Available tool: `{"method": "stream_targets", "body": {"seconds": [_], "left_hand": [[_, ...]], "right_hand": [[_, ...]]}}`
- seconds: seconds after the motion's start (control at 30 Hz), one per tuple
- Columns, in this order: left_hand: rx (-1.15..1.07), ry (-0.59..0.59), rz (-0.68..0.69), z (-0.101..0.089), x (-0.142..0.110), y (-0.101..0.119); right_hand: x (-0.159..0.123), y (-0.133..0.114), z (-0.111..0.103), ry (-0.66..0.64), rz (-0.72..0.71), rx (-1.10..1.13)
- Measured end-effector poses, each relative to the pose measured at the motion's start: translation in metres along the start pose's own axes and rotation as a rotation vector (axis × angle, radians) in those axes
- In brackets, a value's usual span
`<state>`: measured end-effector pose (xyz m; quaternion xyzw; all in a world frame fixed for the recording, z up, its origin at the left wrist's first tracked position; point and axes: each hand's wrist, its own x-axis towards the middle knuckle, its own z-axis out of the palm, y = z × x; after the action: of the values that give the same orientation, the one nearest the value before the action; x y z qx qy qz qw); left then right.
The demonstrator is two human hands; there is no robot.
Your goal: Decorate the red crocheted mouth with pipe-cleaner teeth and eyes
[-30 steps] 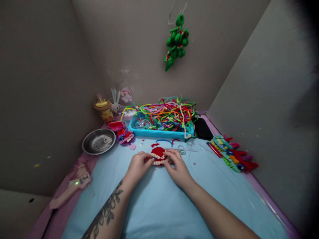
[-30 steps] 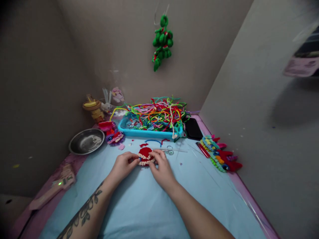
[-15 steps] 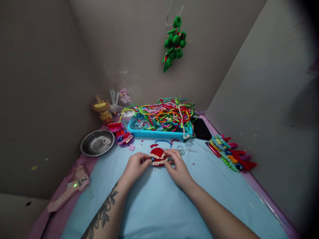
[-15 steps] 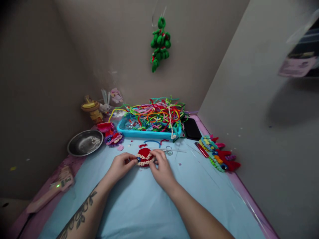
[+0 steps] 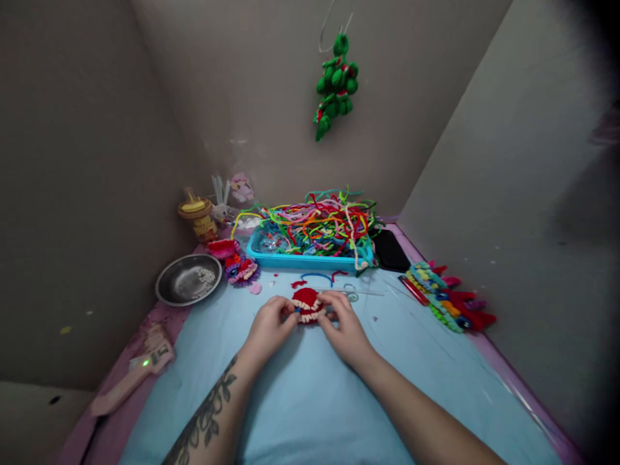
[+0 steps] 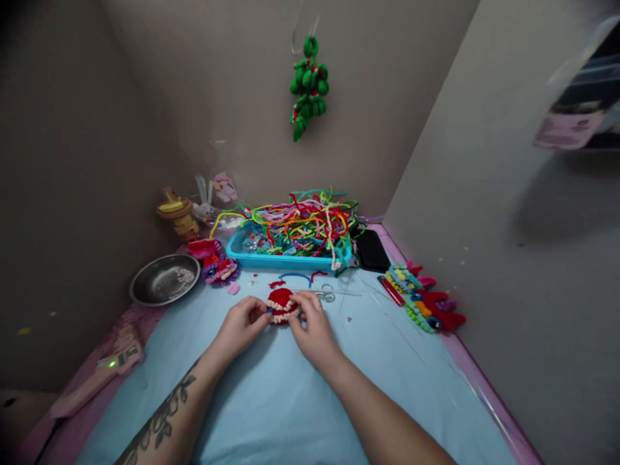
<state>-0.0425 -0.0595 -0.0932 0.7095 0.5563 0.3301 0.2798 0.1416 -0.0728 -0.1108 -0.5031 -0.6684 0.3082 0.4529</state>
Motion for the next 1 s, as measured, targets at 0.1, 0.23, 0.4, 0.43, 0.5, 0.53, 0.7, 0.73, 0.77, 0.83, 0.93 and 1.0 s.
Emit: {"method": "stream_targets", "body": {"seconds": [0.1,0.23,0.4,0.43,0.5,0.53,0.7,0.73,0.77,0.83,0.93,1.0], "left_hand": [[-0.196,-0.03,-0.093,-0.008,-0.001,0.006],[-0.612,-0.165,-0.199,-0.013,-0.003,0.017],[-0.718,-0.269,-0.241,-0.005,-0.006,0.026],[-0.715,-0.282,-0.24,-0.004,-0.007,0.026],[-0.706,-0.302,-0.229,-0.002,-0.007,0.026],[-0.701,-0.307,-0.221,-0.001,-0.007,0.026],[-0.65,-0.238,-0.186,-0.004,-0.007,0.028],[-0.64,-0.224,-0.183,-0.004,-0.008,0.028],[-0.63,-0.216,-0.179,-0.005,-0.008,0.028],[-0.604,-0.216,-0.163,-0.005,-0.008,0.027],[-0.535,-0.191,-0.125,-0.004,-0.007,0.026],[-0.486,-0.17,-0.115,-0.002,-0.008,0.026]], "right_hand": [[0.0,-0.005,-0.003,0.051,-0.031,-0.015],[-0.003,-0.018,-0.008,0.071,-0.104,0.043],[-0.006,-0.028,-0.009,-0.028,-0.043,0.173],[-0.006,-0.029,-0.009,-0.034,-0.03,0.187],[-0.005,-0.03,-0.01,-0.056,-0.004,0.208],[-0.004,-0.031,-0.01,-0.073,0.012,0.22],[-0.001,-0.031,-0.013,-0.186,0.193,0.394],[-0.001,-0.031,-0.013,-0.229,0.238,0.443],[-0.001,-0.03,-0.013,-0.27,0.283,0.489],[-0.002,-0.03,-0.012,-0.325,0.364,0.559],[-0.003,-0.03,-0.011,-0.329,0.424,0.602],[-0.003,-0.032,-0.011,-0.319,0.425,0.608]]}}
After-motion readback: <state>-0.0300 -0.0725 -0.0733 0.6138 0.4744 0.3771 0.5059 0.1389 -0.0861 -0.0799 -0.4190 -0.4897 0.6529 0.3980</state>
